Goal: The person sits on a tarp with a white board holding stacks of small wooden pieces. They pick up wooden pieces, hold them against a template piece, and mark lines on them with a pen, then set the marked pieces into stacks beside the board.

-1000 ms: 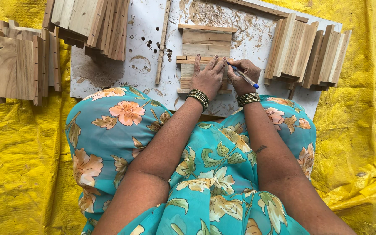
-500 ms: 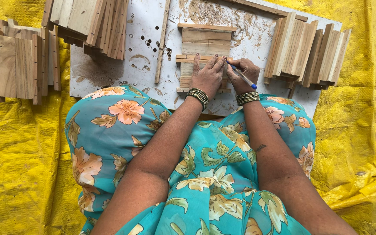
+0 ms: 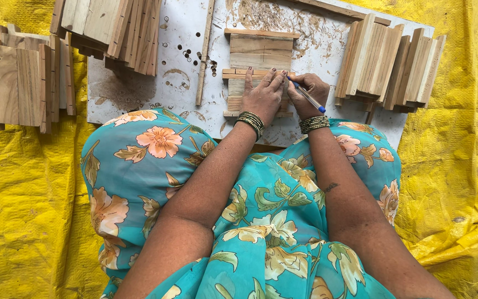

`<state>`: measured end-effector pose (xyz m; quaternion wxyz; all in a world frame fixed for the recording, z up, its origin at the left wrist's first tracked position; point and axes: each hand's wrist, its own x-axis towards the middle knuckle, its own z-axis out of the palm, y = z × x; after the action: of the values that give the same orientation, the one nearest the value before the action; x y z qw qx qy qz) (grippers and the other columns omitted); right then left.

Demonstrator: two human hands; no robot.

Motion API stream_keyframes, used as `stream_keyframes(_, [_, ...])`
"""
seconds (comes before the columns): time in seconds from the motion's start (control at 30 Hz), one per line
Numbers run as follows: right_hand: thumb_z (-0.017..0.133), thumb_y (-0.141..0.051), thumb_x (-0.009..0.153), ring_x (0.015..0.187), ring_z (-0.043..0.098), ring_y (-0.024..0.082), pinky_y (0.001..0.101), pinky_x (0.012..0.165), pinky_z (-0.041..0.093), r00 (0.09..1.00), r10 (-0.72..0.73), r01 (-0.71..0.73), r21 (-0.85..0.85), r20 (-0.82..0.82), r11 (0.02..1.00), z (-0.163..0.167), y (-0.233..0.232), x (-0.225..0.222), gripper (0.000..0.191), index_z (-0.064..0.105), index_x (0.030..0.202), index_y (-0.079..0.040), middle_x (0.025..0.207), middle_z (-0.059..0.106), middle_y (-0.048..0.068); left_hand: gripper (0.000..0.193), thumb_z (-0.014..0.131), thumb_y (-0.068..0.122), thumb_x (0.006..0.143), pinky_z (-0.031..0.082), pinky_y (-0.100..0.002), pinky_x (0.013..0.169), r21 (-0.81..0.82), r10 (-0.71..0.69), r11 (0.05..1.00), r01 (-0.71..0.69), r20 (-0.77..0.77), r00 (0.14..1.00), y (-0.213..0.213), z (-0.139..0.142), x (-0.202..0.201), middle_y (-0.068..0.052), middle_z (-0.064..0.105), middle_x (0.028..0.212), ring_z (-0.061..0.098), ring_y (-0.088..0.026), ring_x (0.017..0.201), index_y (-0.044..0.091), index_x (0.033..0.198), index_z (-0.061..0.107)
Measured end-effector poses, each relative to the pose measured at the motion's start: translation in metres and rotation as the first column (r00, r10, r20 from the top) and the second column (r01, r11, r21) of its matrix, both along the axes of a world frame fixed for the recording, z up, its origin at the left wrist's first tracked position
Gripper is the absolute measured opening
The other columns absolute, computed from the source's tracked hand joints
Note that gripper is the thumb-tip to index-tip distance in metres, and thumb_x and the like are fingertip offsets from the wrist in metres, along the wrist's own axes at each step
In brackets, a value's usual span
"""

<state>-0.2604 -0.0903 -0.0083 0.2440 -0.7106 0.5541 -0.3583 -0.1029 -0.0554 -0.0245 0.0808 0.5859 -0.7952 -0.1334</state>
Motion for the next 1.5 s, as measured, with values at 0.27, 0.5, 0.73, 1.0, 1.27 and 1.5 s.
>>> stream_keyframes(0.27, [0.084,-0.007,0.083,0.074,0.074,0.015,0.0281,0.069,0.061,0.999,0.008,-0.008,0.0,-0.036,1.0,-0.0011,0.0002,-0.0012,0.013,0.077,0.092,-0.002,0.086,0.075,0.011,0.047,0.045,0.021,0.099,0.009,-0.066,0.122,0.045,-0.005,0.999,0.004,0.028,1.0,-0.001,0.0023,-0.0015,0.01,0.036,0.16,0.031,-0.011,0.148,0.024,0.145,0.051])
stream_keyframes(0.5, [0.083,-0.006,0.083,0.074,0.074,0.015,0.0279,0.069,0.061,1.0,0.001,-0.002,-0.021,-0.019,1.0,-0.0001,-0.0016,0.0003,0.013,0.078,0.094,-0.002,0.086,0.075,0.011,0.047,0.045,0.021,0.1,0.009,-0.066,0.123,0.053,-0.005,0.999,0.003,0.02,1.0,-0.0022,0.0032,-0.0008,0.011,0.036,0.161,0.031,-0.01,0.149,0.024,0.147,0.051])
stream_keyframes(0.73, [0.084,-0.007,0.083,0.072,0.073,0.015,0.0283,0.067,0.06,0.998,0.004,-0.004,-0.002,-0.069,1.0,0.0013,-0.0005,0.0008,0.011,0.077,0.091,-0.002,0.083,0.075,0.011,0.048,0.045,0.021,0.099,0.009,-0.066,0.122,0.021,0.002,1.0,-0.002,0.022,1.0,-0.0025,0.0038,0.0004,0.011,0.036,0.16,0.033,-0.01,0.147,0.024,0.146,0.052])
stream_keyframes(1.0, [0.082,-0.007,0.084,0.076,0.074,0.016,0.0283,0.07,0.061,1.0,0.013,-0.013,-0.017,-0.008,1.0,0.0001,0.0017,-0.0036,0.013,0.077,0.094,-0.002,0.087,0.075,0.011,0.047,0.047,0.021,0.1,0.009,-0.066,0.123,0.047,-0.004,0.999,0.003,0.019,1.0,0.001,0.0051,-0.0028,0.01,0.038,0.16,0.032,-0.011,0.15,0.023,0.147,0.053])
stream_keyframes(1.27, [0.084,-0.007,0.084,0.073,0.073,0.015,0.0287,0.068,0.061,0.998,0.013,-0.013,-0.012,-0.059,1.0,0.003,0.0015,-0.0015,0.012,0.077,0.092,-0.002,0.085,0.075,0.011,0.048,0.048,0.021,0.097,0.01,-0.067,0.122,-0.016,0.022,1.0,-0.023,-0.03,0.999,0.0005,0.0023,-0.0032,0.009,0.04,0.158,0.034,-0.012,0.146,0.021,0.144,0.056])
stream_keyframes(1.5, [0.083,-0.006,0.084,0.073,0.073,0.015,0.0285,0.068,0.06,1.0,0.011,-0.011,0.0,-0.018,1.0,0.0042,0.0015,-0.0017,0.012,0.077,0.093,-0.001,0.085,0.075,0.011,0.045,0.047,0.02,0.098,0.009,-0.066,0.122,0.032,-0.012,0.999,0.011,0.022,1.0,-0.0007,0.0025,-0.0028,0.01,0.036,0.161,0.032,-0.012,0.149,0.022,0.142,0.056])
